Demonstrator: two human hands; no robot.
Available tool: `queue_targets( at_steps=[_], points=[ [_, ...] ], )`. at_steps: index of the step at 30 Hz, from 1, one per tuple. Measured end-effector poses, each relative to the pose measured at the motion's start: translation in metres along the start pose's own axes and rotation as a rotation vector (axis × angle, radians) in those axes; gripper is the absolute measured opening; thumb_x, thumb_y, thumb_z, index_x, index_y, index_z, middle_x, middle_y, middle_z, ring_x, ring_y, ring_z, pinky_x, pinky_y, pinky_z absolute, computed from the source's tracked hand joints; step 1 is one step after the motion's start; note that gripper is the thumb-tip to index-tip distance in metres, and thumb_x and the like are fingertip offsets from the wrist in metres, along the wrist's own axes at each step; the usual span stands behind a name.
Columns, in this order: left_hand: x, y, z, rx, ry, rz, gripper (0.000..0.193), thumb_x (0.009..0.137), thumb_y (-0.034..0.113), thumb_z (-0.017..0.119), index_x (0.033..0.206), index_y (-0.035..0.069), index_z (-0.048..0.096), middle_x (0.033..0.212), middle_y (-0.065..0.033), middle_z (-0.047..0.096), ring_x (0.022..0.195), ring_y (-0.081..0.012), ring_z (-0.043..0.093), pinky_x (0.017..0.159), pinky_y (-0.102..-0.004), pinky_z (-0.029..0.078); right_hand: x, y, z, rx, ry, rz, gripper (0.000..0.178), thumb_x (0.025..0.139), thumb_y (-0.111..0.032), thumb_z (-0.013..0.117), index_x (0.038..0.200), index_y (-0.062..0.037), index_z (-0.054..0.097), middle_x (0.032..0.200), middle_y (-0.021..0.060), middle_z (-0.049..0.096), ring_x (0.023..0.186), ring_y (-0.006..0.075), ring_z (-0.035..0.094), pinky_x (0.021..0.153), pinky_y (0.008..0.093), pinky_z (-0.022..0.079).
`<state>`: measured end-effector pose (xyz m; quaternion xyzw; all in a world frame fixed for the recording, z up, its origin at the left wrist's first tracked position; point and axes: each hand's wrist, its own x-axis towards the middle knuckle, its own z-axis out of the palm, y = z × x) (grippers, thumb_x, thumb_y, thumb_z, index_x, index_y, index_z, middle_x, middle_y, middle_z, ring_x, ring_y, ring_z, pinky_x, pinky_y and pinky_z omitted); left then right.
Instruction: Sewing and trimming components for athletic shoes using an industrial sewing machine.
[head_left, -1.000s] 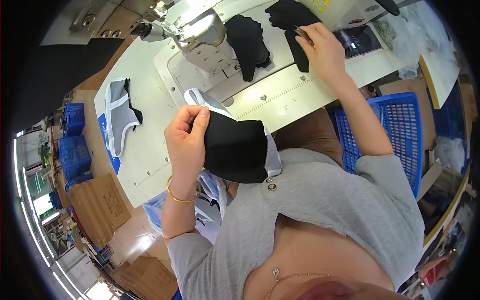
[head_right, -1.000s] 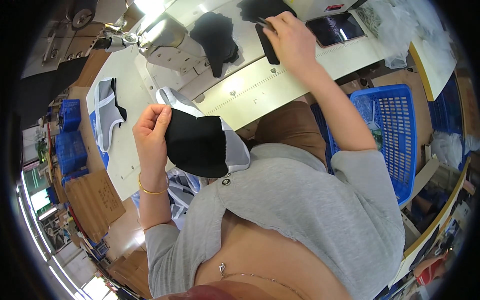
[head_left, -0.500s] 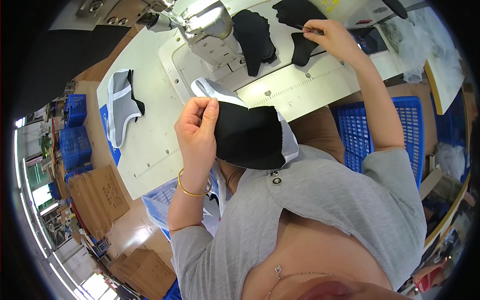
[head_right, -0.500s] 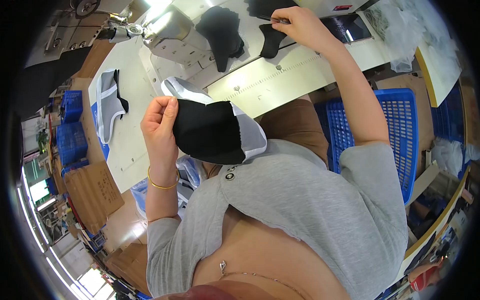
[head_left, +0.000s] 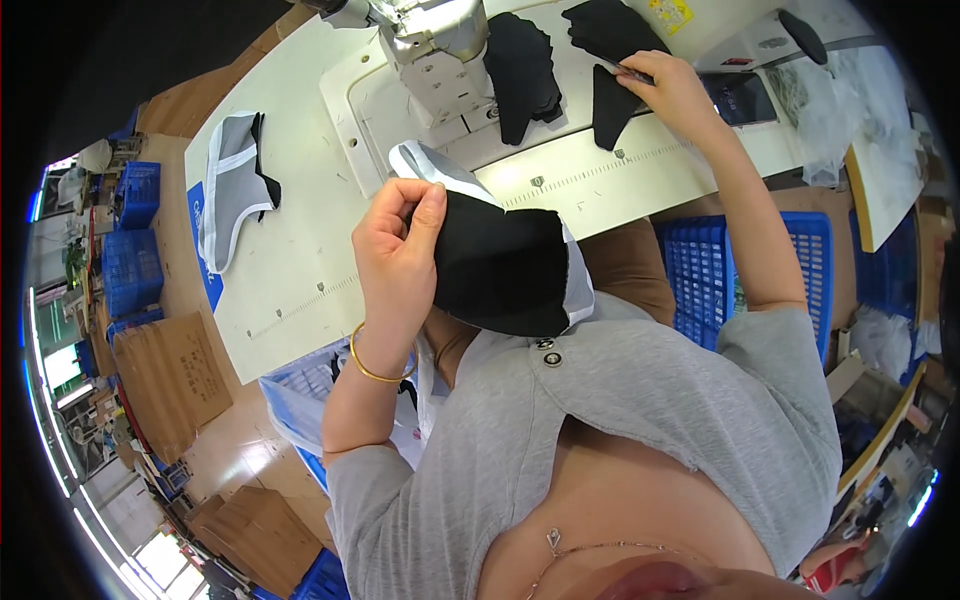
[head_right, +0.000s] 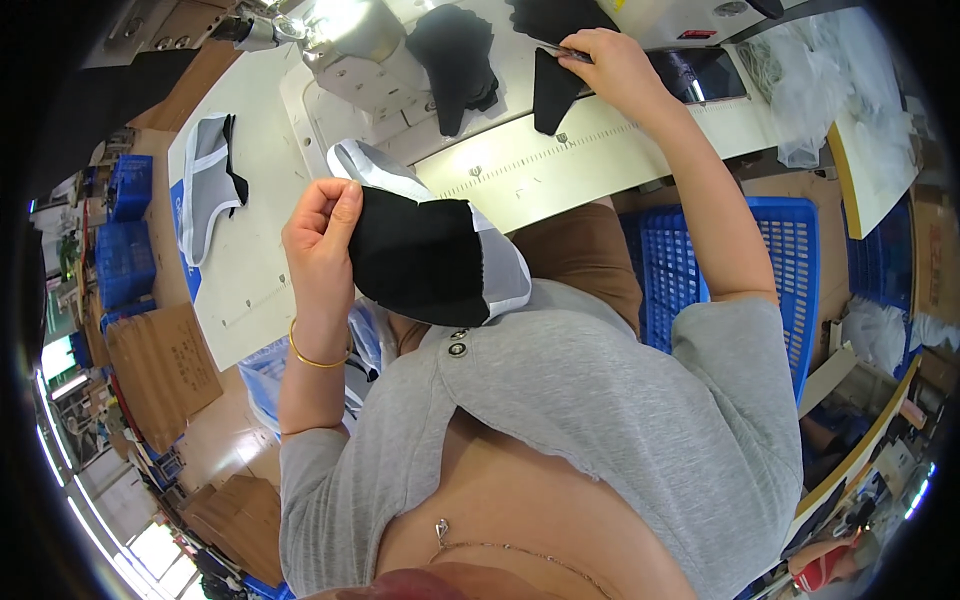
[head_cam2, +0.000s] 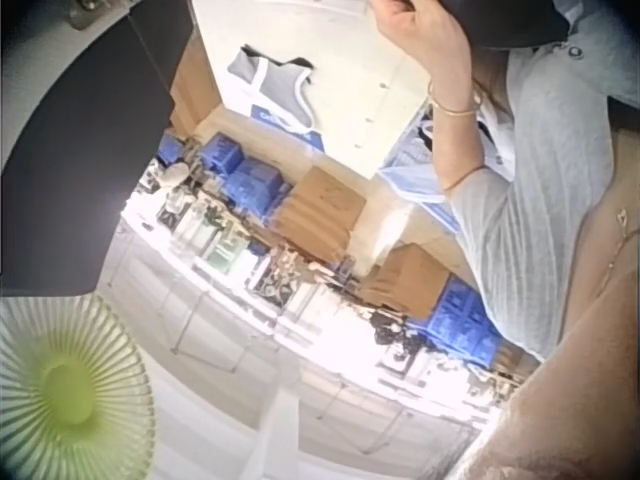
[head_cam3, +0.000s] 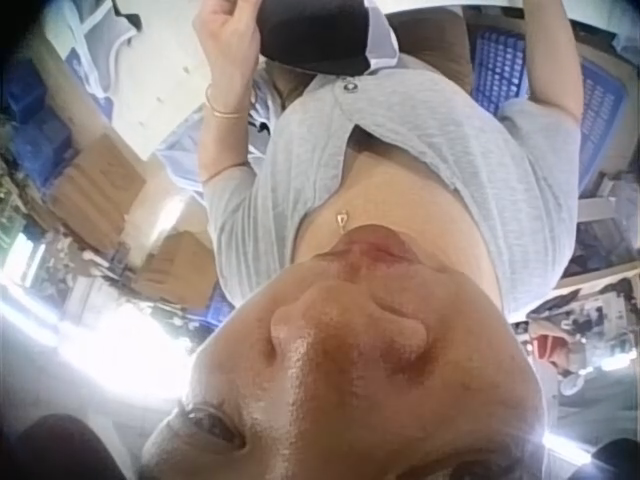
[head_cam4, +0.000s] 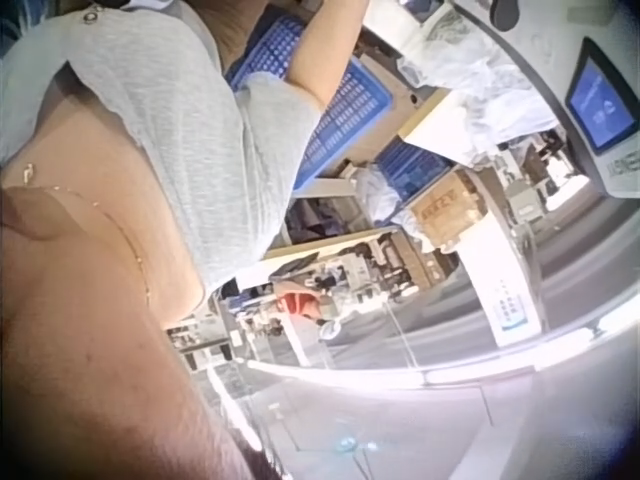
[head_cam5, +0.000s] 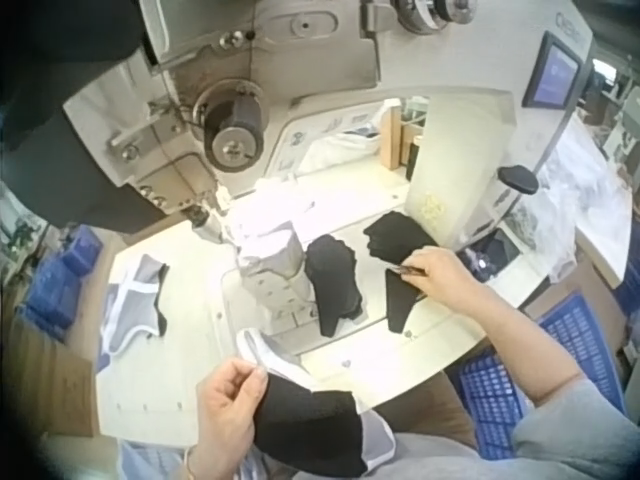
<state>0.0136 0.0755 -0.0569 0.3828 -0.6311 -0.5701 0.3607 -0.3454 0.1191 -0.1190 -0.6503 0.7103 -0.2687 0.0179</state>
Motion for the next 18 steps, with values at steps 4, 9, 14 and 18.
queue_targets(
  at_steps=[4, 9, 14, 18],
  points=[
    [-0.001, -0.001, -0.001, 0.001, 0.010, -0.009, 0.016, 0.097, 0.013, 0.062, 0.085, 0.002, 0.060, 0.068, 0.0087, 0.049, 0.060, 0.0011, 0.036, 0.052, -0.0177, 0.026, 0.002, -0.010, -0.003, -0.031, -0.043, 0.095, 0.022, 0.093, -0.025, 0.061, 0.095, -0.0026, 0.062, 0.085, 0.0136, 0.065, 0.080, 0.0334, 0.063, 0.072, 0.0420, 0.048],
    [-0.003, -0.003, -0.006, 0.030, -0.025, -0.042, 0.014, 0.098, 0.013, 0.060, 0.092, 0.000, 0.062, 0.079, 0.0030, 0.061, 0.070, -0.0016, 0.050, 0.064, -0.0163, 0.040, 0.001, -0.006, -0.004, 0.003, -0.045, 0.115, 0.025, 0.095, -0.027, 0.061, 0.094, -0.0017, 0.060, 0.078, 0.0127, 0.060, 0.069, 0.0263, 0.058, 0.066, 0.0370, 0.046],
    [-0.005, 0.000, -0.005, -0.003, -0.024, -0.068, 0.014, 0.098, 0.012, 0.060, 0.092, 0.000, 0.063, 0.079, 0.0029, 0.061, 0.070, -0.0014, 0.050, 0.064, -0.0161, 0.040, 0.002, -0.019, -0.020, 0.204, -0.155, 0.232, 0.025, 0.094, -0.026, 0.062, 0.098, -0.0015, 0.062, 0.070, 0.0053, 0.055, 0.064, 0.0152, 0.053, 0.062, 0.0321, 0.043],
    [-0.005, 0.001, 0.002, -0.032, 0.011, -0.044, 0.015, 0.097, 0.013, 0.061, 0.087, 0.001, 0.062, 0.068, 0.0087, 0.051, 0.059, 0.0021, 0.036, 0.051, -0.0171, 0.025, -0.001, -0.028, -0.026, 0.480, -0.090, 0.252, 0.024, 0.092, -0.026, 0.066, 0.097, -0.0028, 0.066, 0.070, -0.0032, 0.052, 0.066, 0.0066, 0.049, 0.058, 0.0258, 0.039]
  ],
)
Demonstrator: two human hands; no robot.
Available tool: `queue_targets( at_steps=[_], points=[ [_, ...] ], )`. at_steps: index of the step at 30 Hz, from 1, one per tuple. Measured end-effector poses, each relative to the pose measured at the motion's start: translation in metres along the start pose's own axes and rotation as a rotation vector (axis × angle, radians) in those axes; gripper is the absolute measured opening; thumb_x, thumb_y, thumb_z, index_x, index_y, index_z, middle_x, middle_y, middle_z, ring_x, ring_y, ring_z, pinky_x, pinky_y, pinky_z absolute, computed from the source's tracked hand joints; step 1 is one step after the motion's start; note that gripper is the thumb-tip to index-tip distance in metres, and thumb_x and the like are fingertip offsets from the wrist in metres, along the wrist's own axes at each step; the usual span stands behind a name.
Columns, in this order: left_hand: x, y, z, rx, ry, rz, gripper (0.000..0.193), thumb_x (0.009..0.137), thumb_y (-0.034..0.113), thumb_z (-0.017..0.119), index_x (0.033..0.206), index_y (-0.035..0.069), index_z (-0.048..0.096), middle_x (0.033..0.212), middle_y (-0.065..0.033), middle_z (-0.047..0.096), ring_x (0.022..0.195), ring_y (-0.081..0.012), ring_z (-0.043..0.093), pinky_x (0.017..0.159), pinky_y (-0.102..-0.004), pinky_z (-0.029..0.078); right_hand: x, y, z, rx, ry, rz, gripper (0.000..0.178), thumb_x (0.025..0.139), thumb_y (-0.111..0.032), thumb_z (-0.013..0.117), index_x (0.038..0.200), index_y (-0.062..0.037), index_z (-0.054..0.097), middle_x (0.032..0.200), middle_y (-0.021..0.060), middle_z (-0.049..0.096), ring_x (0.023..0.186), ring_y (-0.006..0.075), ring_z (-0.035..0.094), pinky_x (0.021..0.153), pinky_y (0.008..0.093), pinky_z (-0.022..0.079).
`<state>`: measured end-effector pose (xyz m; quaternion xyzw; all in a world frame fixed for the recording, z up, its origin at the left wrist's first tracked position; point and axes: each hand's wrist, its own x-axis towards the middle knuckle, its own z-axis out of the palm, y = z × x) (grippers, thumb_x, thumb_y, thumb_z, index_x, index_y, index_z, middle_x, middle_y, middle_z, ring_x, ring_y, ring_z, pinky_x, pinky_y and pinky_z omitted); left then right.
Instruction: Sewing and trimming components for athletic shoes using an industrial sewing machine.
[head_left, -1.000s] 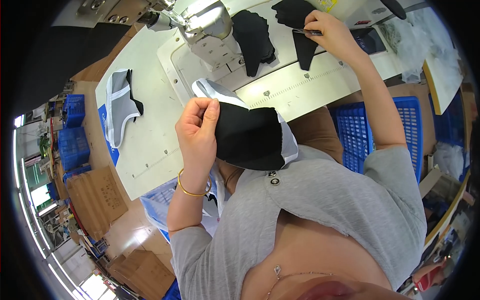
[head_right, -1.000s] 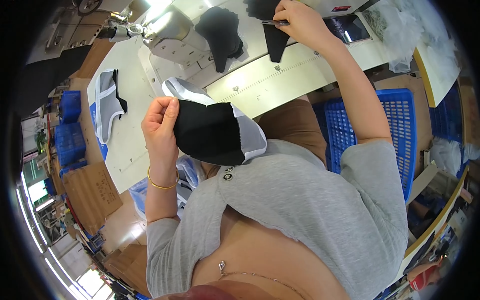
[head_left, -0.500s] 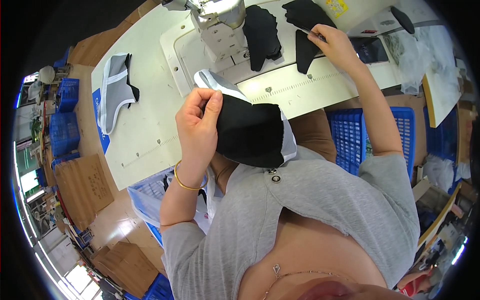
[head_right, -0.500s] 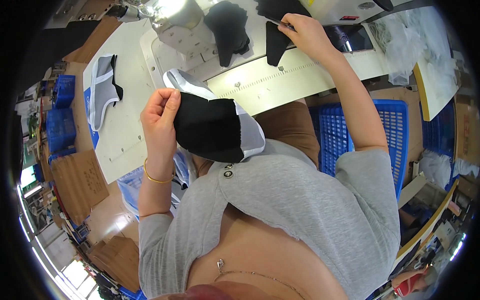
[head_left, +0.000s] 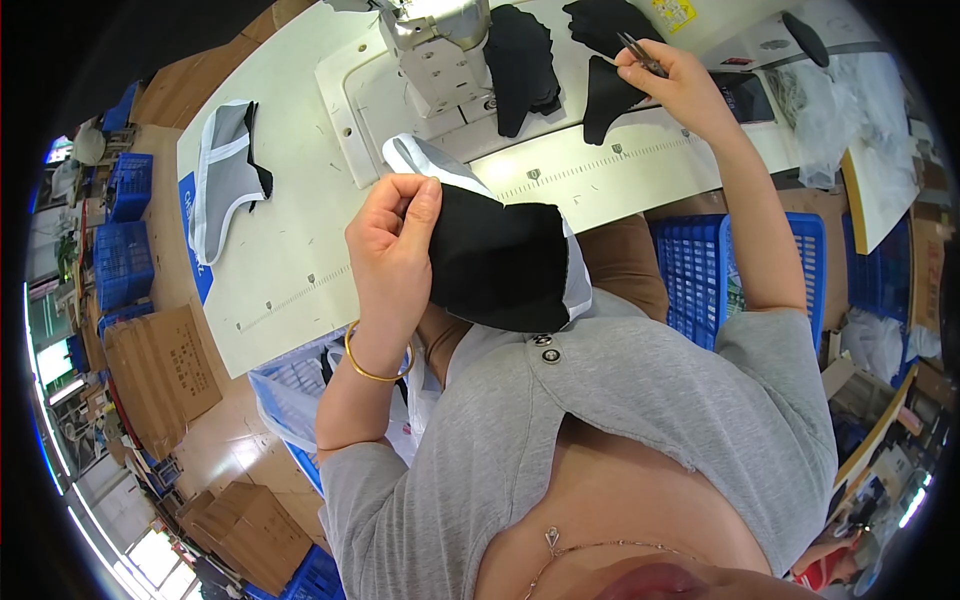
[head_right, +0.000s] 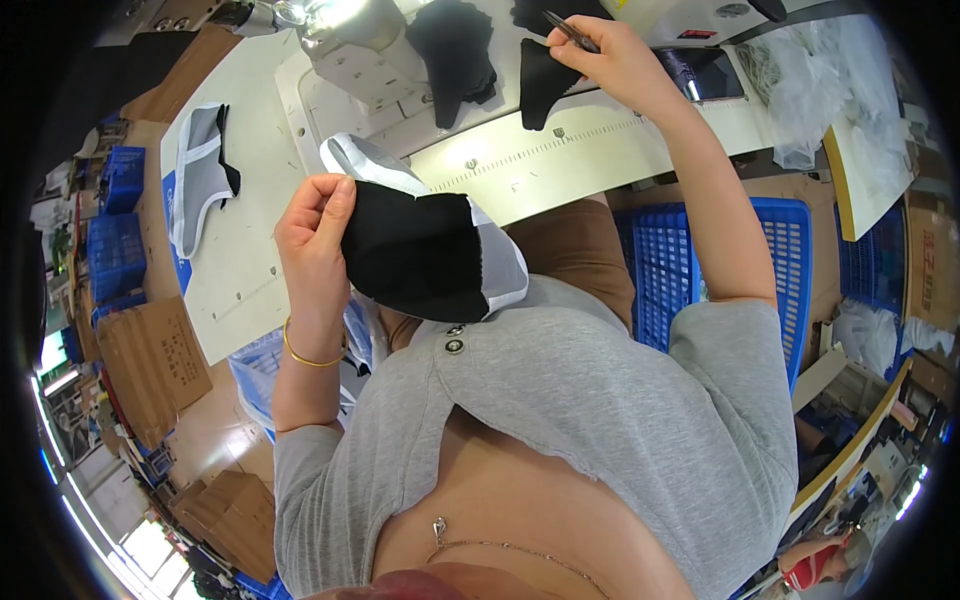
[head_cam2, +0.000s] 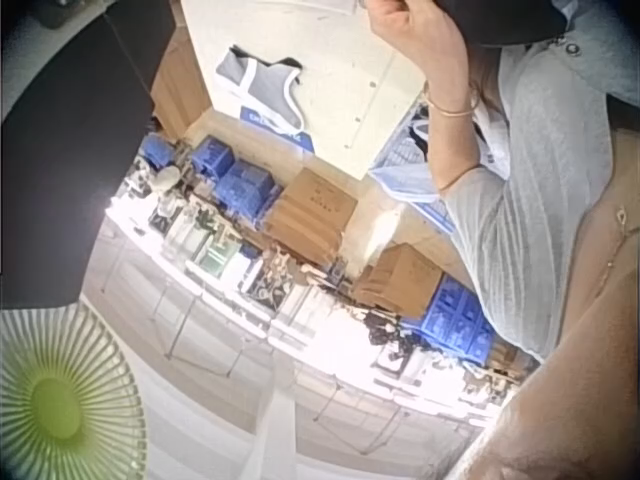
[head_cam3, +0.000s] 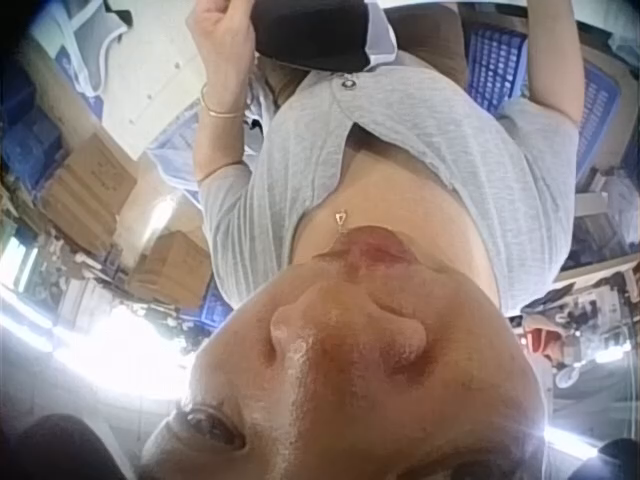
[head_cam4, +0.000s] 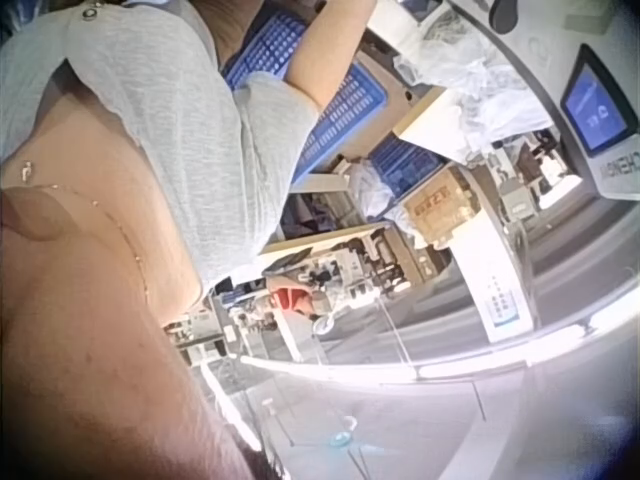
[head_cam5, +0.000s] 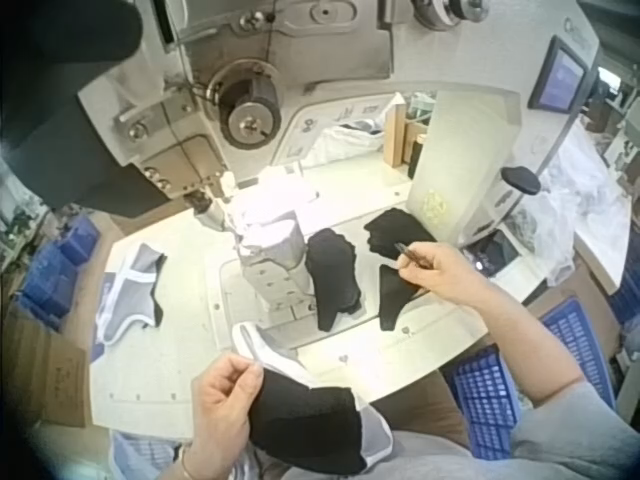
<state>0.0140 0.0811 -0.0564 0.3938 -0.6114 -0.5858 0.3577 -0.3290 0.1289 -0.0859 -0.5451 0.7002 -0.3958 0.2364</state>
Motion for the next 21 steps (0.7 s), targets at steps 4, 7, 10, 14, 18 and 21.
queue_targets(
  at_steps=[4, 7, 10, 14, 18, 21],
  points=[
    [-0.001, -0.001, 0.001, -0.023, 0.023, 0.030, 0.015, 0.097, 0.013, 0.061, 0.088, 0.001, 0.062, 0.068, 0.0087, 0.051, 0.059, 0.0022, 0.036, 0.051, -0.0168, 0.025, -0.012, -0.035, 0.002, 0.144, -0.012, 0.027, 0.025, 0.087, -0.027, 0.073, 0.097, -0.0048, 0.068, 0.070, -0.0054, 0.052, 0.061, 0.0037, 0.046, 0.053, 0.0213, 0.036],
    [-0.003, -0.003, -0.002, -0.026, 0.023, 0.030, 0.014, 0.097, 0.012, 0.061, 0.088, 0.001, 0.062, 0.070, 0.0079, 0.052, 0.060, 0.0017, 0.038, 0.053, -0.0166, 0.027, -0.019, -0.056, 0.004, 0.311, -0.069, 0.164, 0.025, 0.086, -0.026, 0.075, 0.098, -0.0051, 0.069, 0.068, -0.0055, 0.052, 0.058, 0.0027, 0.046, 0.049, 0.0192, 0.034],
    [-0.003, -0.005, 0.000, -0.028, 0.029, 0.050, 0.013, 0.097, 0.012, 0.061, 0.092, 0.000, 0.063, 0.077, 0.0041, 0.058, 0.067, -0.0002, 0.046, 0.059, -0.0161, 0.035, -0.030, -0.071, 0.023, 0.493, -0.062, 0.219, 0.024, 0.086, -0.025, 0.075, 0.098, -0.0041, 0.069, 0.069, -0.0045, 0.056, 0.057, 0.0027, 0.050, 0.049, 0.0171, 0.037],
    [-0.008, 0.001, 0.012, -0.129, 0.042, 0.065, 0.013, 0.098, 0.012, 0.060, 0.096, -0.001, 0.064, 0.084, 0.0006, 0.064, 0.073, -0.0021, 0.054, 0.066, -0.0163, 0.043, -0.077, -0.155, 0.044, 0.666, -0.342, 0.199, 0.020, 0.089, -0.021, 0.072, 0.095, -0.0029, 0.068, 0.073, -0.0004, 0.062, 0.058, 0.0044, 0.055, 0.048, 0.0198, 0.043],
    [-0.006, -0.001, 0.016, -0.333, -0.015, 0.001, 0.019, 0.100, 0.015, 0.057, 0.102, -0.001, 0.066, 0.089, -0.0029, 0.066, 0.077, -0.0057, 0.059, 0.069, -0.0196, 0.047, -0.074, -0.145, 0.071, 0.416, -0.280, 0.068, 0.019, 0.089, -0.018, 0.069, 0.087, -0.0006, 0.065, 0.065, 0.0019, 0.058, 0.060, 0.0061, 0.051, 0.054, 0.0259, 0.041],
    [-0.007, 0.003, 0.017, -0.367, 0.007, -0.003, 0.027, 0.102, 0.019, 0.051, 0.101, -0.004, 0.067, 0.089, -0.0056, 0.067, 0.079, -0.0084, 0.060, 0.074, -0.0222, 0.048, -0.066, -0.140, 0.075, 0.339, -0.237, -0.030, 0.018, 0.087, -0.015, 0.068, 0.082, 0.0014, 0.064, 0.063, 0.0053, 0.057, 0.062, 0.0081, 0.050, 0.058, 0.0276, 0.042]
  ],
)
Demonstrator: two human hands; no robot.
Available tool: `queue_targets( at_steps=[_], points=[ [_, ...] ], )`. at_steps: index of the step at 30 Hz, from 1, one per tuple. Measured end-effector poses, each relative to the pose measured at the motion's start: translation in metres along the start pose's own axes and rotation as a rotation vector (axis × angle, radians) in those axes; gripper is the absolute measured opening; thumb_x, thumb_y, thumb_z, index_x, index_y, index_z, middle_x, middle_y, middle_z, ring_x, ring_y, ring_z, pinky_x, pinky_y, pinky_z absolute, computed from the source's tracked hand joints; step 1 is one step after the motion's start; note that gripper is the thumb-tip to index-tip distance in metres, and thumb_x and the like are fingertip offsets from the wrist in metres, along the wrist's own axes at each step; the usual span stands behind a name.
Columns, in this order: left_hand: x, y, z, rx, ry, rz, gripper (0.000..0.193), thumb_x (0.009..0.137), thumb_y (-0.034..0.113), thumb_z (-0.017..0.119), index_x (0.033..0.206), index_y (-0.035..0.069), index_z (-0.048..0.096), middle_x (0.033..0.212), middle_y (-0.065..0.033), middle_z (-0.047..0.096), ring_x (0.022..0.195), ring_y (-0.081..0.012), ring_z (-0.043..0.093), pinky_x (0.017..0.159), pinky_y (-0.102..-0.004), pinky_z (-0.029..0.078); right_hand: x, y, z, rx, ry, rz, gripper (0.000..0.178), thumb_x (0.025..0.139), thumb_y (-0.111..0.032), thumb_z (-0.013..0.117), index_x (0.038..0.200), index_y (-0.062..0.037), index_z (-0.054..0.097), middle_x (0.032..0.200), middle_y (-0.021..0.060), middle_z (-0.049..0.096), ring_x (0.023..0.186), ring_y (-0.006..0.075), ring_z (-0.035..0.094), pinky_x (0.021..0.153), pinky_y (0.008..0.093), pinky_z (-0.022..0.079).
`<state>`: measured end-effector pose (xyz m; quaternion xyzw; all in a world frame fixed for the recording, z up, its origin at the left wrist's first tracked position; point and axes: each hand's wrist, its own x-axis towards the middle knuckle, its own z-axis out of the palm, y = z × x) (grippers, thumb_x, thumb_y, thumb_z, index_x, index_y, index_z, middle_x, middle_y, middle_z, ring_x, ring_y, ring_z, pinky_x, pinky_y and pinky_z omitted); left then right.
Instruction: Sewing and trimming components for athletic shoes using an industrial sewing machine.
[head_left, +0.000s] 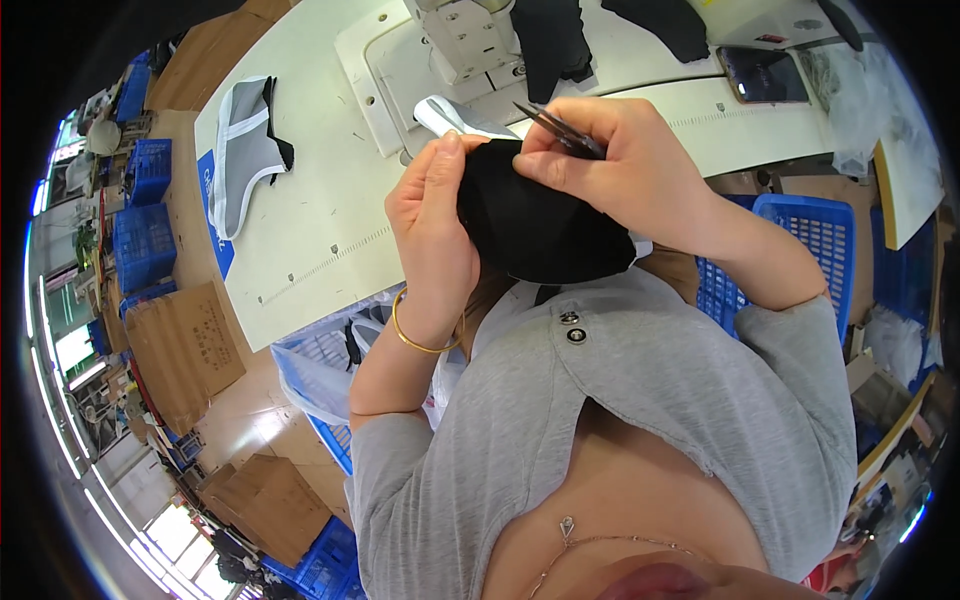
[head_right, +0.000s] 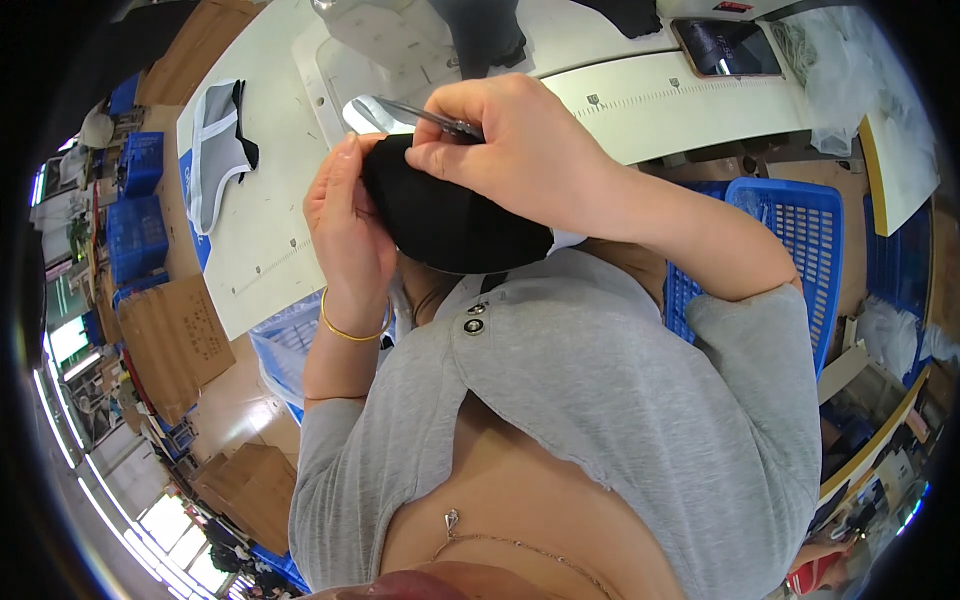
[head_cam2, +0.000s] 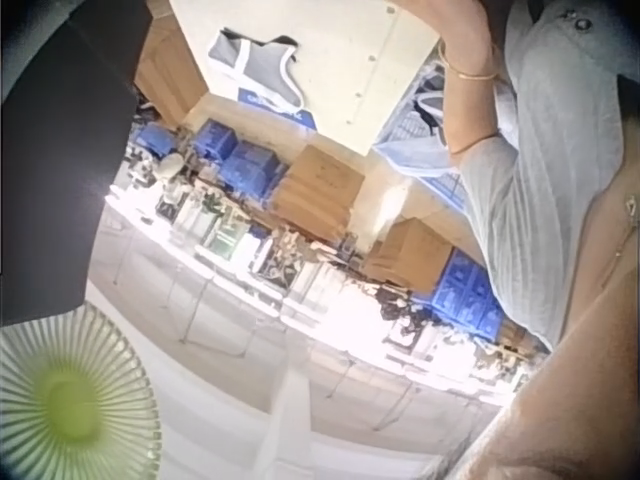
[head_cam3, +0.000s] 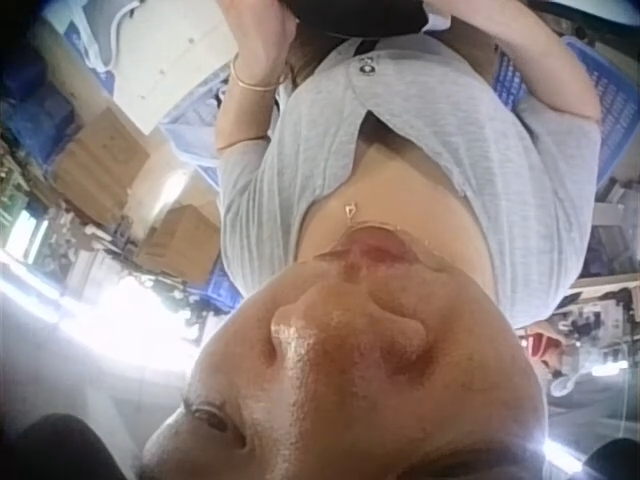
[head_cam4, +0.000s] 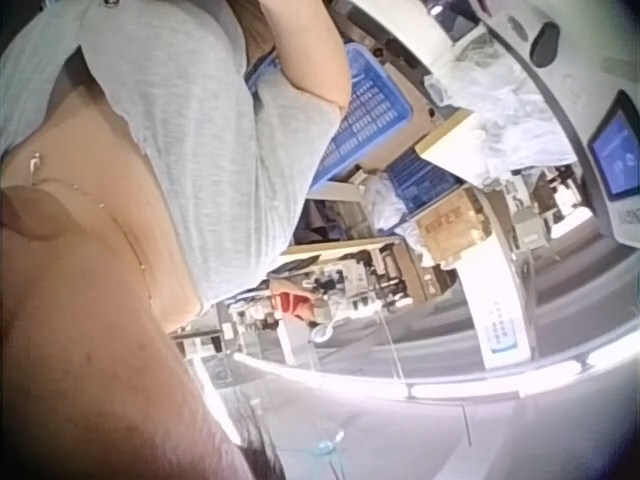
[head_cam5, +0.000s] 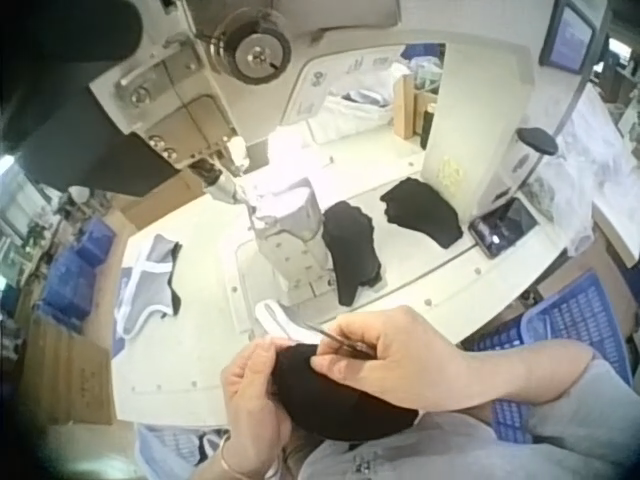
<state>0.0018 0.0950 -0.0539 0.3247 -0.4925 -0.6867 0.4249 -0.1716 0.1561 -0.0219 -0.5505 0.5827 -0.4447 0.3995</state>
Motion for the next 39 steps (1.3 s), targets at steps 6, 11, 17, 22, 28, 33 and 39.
queue_targets(
  at_steps=[6, 11, 17, 22, 28, 33, 39],
  points=[
    [0.000, -0.003, -0.001, -0.088, 0.012, 0.018, 0.030, 0.102, 0.018, 0.049, 0.100, -0.006, 0.066, 0.090, -0.0082, 0.068, 0.081, -0.0108, 0.061, 0.076, -0.0231, 0.049, 0.003, -0.001, 0.001, -0.002, 0.034, 0.012, 0.019, 0.086, -0.015, 0.067, 0.081, 0.0028, 0.064, 0.065, 0.0084, 0.060, 0.061, 0.0112, 0.053, 0.059, 0.0297, 0.044],
    [-0.001, -0.005, -0.005, -0.022, -0.066, 0.013, 0.021, 0.099, 0.012, 0.054, 0.101, -0.005, 0.065, 0.090, -0.0086, 0.068, 0.081, -0.0101, 0.063, 0.075, -0.0216, 0.051, 0.004, 0.005, 0.001, -0.012, 0.046, -0.018, 0.017, 0.086, -0.015, 0.068, 0.082, 0.0006, 0.065, 0.066, 0.0035, 0.058, 0.062, 0.0075, 0.051, 0.058, 0.0261, 0.041],
    [-0.002, -0.002, -0.002, 0.117, 0.000, 0.087, 0.013, 0.093, 0.005, 0.065, 0.102, -0.004, 0.065, 0.091, -0.0038, 0.067, 0.081, -0.0066, 0.060, 0.074, -0.0196, 0.048, 0.006, 0.008, -0.010, -0.052, -0.004, -0.060, 0.019, 0.082, -0.016, 0.069, 0.084, 0.0019, 0.065, 0.070, 0.0121, 0.064, 0.064, 0.0177, 0.060, 0.061, 0.0325, 0.046],
    [-0.002, 0.000, -0.003, 0.164, -0.006, 0.117, 0.014, 0.094, 0.006, 0.065, 0.102, -0.004, 0.065, 0.093, -0.0046, 0.067, 0.082, -0.0066, 0.060, 0.075, -0.0192, 0.048, 0.008, 0.019, -0.021, -0.400, 0.026, -0.304, 0.019, 0.080, -0.017, 0.071, 0.086, 0.0010, 0.066, 0.072, 0.0130, 0.065, 0.067, 0.0263, 0.063, 0.064, 0.0361, 0.047],
    [0.001, 0.007, -0.002, 0.220, 0.055, 0.114, 0.012, 0.093, 0.005, 0.064, 0.100, -0.004, 0.066, 0.088, -0.0056, 0.067, 0.076, -0.0078, 0.061, 0.070, -0.0190, 0.049, 0.013, 0.008, -0.032, -0.296, -0.221, -0.089, 0.018, 0.079, -0.015, 0.072, 0.088, 0.0004, 0.067, 0.080, 0.0120, 0.067, 0.079, 0.0232, 0.064, 0.072, 0.0346, 0.048],
    [0.006, 0.014, -0.015, 0.223, 0.008, 0.086, 0.013, 0.092, 0.006, 0.065, 0.101, -0.004, 0.066, 0.087, -0.0052, 0.068, 0.076, -0.0076, 0.061, 0.069, -0.0189, 0.049, 0.011, 0.021, -0.027, -0.005, -0.248, -0.053, 0.016, 0.084, -0.013, 0.068, 0.089, 0.0013, 0.068, 0.086, 0.0069, 0.070, 0.089, 0.0145, 0.064, 0.080, 0.0295, 0.048],
    [0.011, 0.014, -0.021, 0.196, -0.036, 0.100, 0.011, 0.093, 0.005, 0.063, 0.100, -0.003, 0.066, 0.088, -0.0059, 0.069, 0.074, -0.0089, 0.064, 0.067, -0.0186, 0.050, 0.013, 0.037, -0.017, 0.276, -0.149, -0.003, 0.017, 0.091, -0.015, 0.066, 0.096, 0.0007, 0.069, 0.087, 0.0018, 0.068, 0.086, 0.0082, 0.060, 0.081, 0.0237, 0.047]
  ],
)
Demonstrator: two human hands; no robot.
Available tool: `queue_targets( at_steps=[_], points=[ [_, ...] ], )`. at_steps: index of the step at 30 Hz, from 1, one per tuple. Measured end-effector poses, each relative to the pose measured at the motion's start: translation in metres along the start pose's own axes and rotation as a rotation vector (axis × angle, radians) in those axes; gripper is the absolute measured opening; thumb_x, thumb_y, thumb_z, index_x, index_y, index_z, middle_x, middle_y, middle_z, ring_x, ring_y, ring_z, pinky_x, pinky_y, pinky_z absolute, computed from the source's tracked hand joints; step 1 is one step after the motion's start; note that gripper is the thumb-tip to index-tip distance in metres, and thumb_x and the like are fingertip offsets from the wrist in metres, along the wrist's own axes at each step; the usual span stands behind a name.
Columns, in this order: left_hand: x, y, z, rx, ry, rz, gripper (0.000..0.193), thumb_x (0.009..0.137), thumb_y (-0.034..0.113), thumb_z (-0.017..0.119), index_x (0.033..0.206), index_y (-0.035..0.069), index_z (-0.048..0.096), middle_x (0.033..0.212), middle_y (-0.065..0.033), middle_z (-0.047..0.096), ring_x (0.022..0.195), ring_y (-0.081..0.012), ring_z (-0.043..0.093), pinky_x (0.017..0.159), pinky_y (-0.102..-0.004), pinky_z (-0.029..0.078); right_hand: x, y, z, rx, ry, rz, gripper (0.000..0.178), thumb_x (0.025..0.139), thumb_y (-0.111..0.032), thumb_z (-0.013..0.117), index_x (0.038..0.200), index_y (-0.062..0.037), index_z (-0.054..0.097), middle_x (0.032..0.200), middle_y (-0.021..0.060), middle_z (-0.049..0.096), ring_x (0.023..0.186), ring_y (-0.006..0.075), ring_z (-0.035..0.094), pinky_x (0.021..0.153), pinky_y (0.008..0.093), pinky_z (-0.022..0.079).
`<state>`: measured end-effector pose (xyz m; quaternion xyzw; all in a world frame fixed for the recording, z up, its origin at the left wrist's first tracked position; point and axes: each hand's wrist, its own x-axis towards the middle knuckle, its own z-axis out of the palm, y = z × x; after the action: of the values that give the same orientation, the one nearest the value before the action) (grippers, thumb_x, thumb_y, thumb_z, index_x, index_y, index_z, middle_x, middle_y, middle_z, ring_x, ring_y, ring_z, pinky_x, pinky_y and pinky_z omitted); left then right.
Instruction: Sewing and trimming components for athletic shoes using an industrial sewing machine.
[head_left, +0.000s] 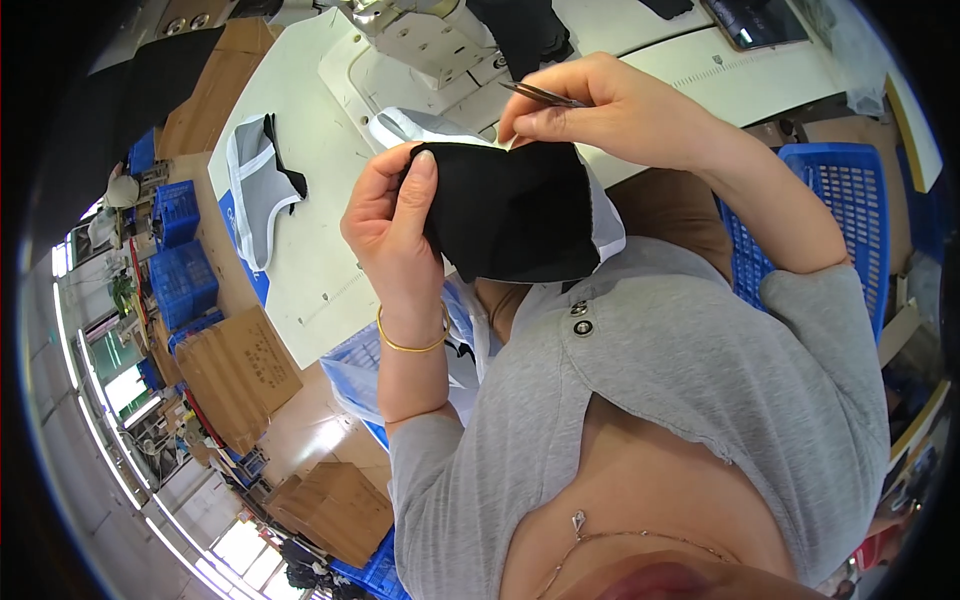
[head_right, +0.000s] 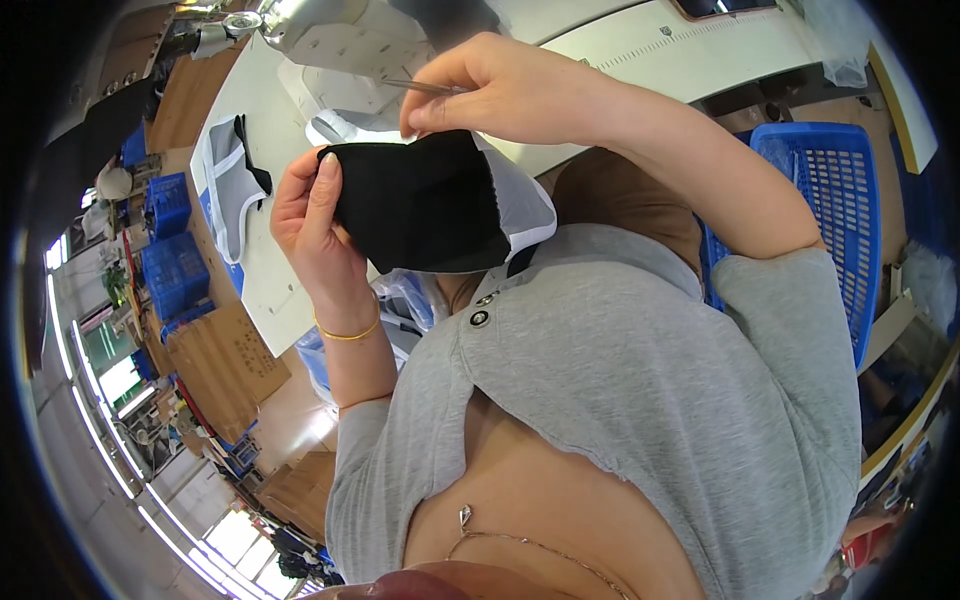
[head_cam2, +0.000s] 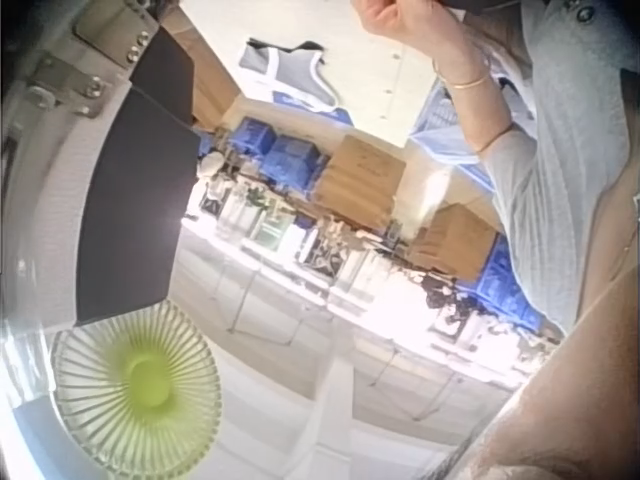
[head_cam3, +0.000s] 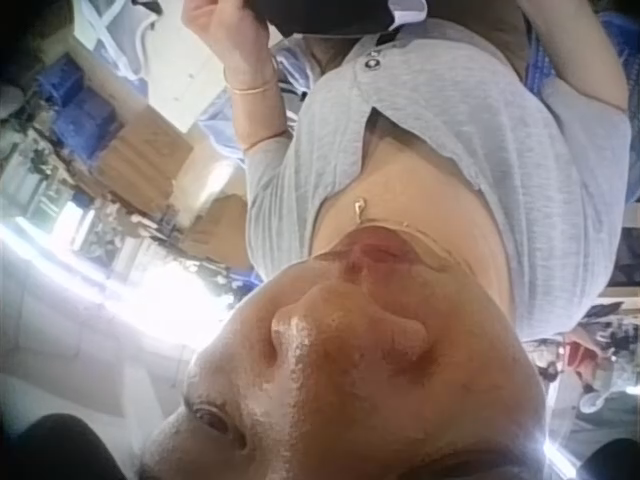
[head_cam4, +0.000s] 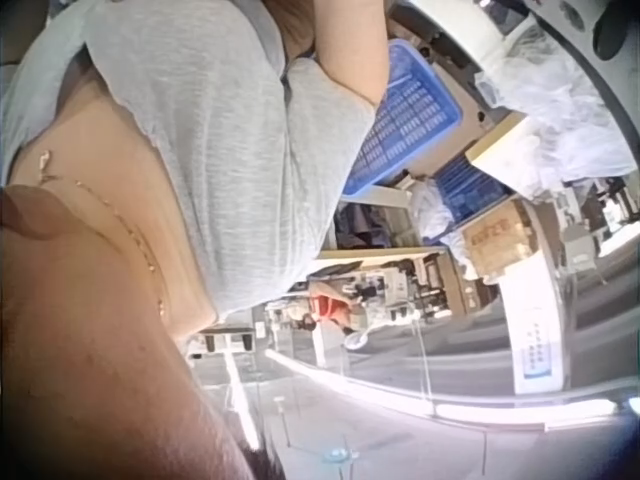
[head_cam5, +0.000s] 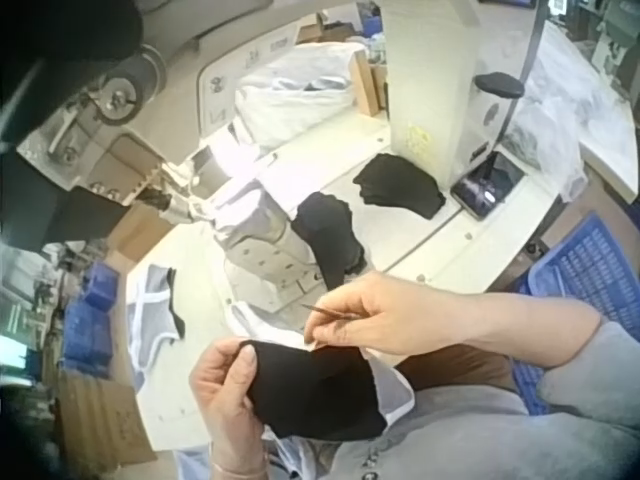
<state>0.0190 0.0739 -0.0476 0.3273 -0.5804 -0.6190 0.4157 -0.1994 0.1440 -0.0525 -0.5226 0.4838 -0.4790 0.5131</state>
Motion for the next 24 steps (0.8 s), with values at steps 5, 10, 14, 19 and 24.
queue_targets(
  at_steps=[5, 10, 14, 19, 24],
  points=[
    [0.004, 0.002, -0.001, 0.018, -0.022, 0.014, 0.011, 0.093, 0.004, 0.063, 0.101, -0.003, 0.066, 0.088, -0.0063, 0.069, 0.076, -0.0091, 0.064, 0.069, -0.0192, 0.050, 0.003, -0.001, 0.001, -0.067, -0.086, 0.074, 0.020, 0.091, -0.016, 0.067, 0.099, 0.0021, 0.070, 0.084, 0.0008, 0.067, 0.083, 0.0057, 0.058, 0.078, 0.0227, 0.046],
    [0.009, 0.008, 0.000, 0.047, -0.041, 0.003, 0.013, 0.091, 0.005, 0.068, 0.100, -0.004, 0.067, 0.088, -0.0048, 0.068, 0.078, -0.0079, 0.061, 0.073, -0.0196, 0.049, 0.005, -0.003, 0.006, -0.082, -0.074, 0.020, 0.014, 0.089, -0.011, 0.067, 0.094, 0.0022, 0.070, 0.079, -0.0017, 0.065, 0.078, 0.0040, 0.056, 0.073, 0.0229, 0.044],
    [0.034, 0.029, -0.007, 0.100, -0.109, 0.004, 0.015, 0.088, 0.004, 0.070, 0.101, -0.004, 0.067, 0.088, -0.0052, 0.069, 0.078, -0.0080, 0.062, 0.073, -0.0200, 0.050, 0.005, -0.012, 0.016, -0.067, 0.120, -0.069, 0.019, 0.086, -0.016, 0.069, 0.088, 0.0031, 0.070, 0.068, 0.0000, 0.062, 0.066, 0.0049, 0.052, 0.061, 0.0239, 0.043],
    [0.079, 0.052, -0.016, 0.071, -0.172, -0.108, 0.015, 0.084, 0.001, 0.073, 0.096, -0.004, 0.067, 0.085, -0.0077, 0.070, 0.075, -0.0097, 0.065, 0.070, -0.0209, 0.052, 0.020, -0.032, 0.030, -0.104, 0.322, -0.113, 0.020, 0.086, -0.017, 0.067, 0.083, 0.0023, 0.068, 0.059, 0.0005, 0.054, 0.059, 0.0040, 0.046, 0.054, 0.0238, 0.038],
    [0.116, 0.063, -0.019, 0.050, -0.224, -0.186, 0.011, 0.083, -0.001, 0.072, 0.093, -0.003, 0.069, 0.086, -0.0069, 0.070, 0.075, -0.0103, 0.065, 0.071, -0.0220, 0.052, 0.044, -0.028, 0.024, -0.073, 0.347, -0.205, 0.020, 0.086, -0.017, 0.068, 0.083, 0.0021, 0.069, 0.061, 0.0003, 0.056, 0.061, 0.0030, 0.047, 0.055, 0.0231, 0.039]
  ],
)
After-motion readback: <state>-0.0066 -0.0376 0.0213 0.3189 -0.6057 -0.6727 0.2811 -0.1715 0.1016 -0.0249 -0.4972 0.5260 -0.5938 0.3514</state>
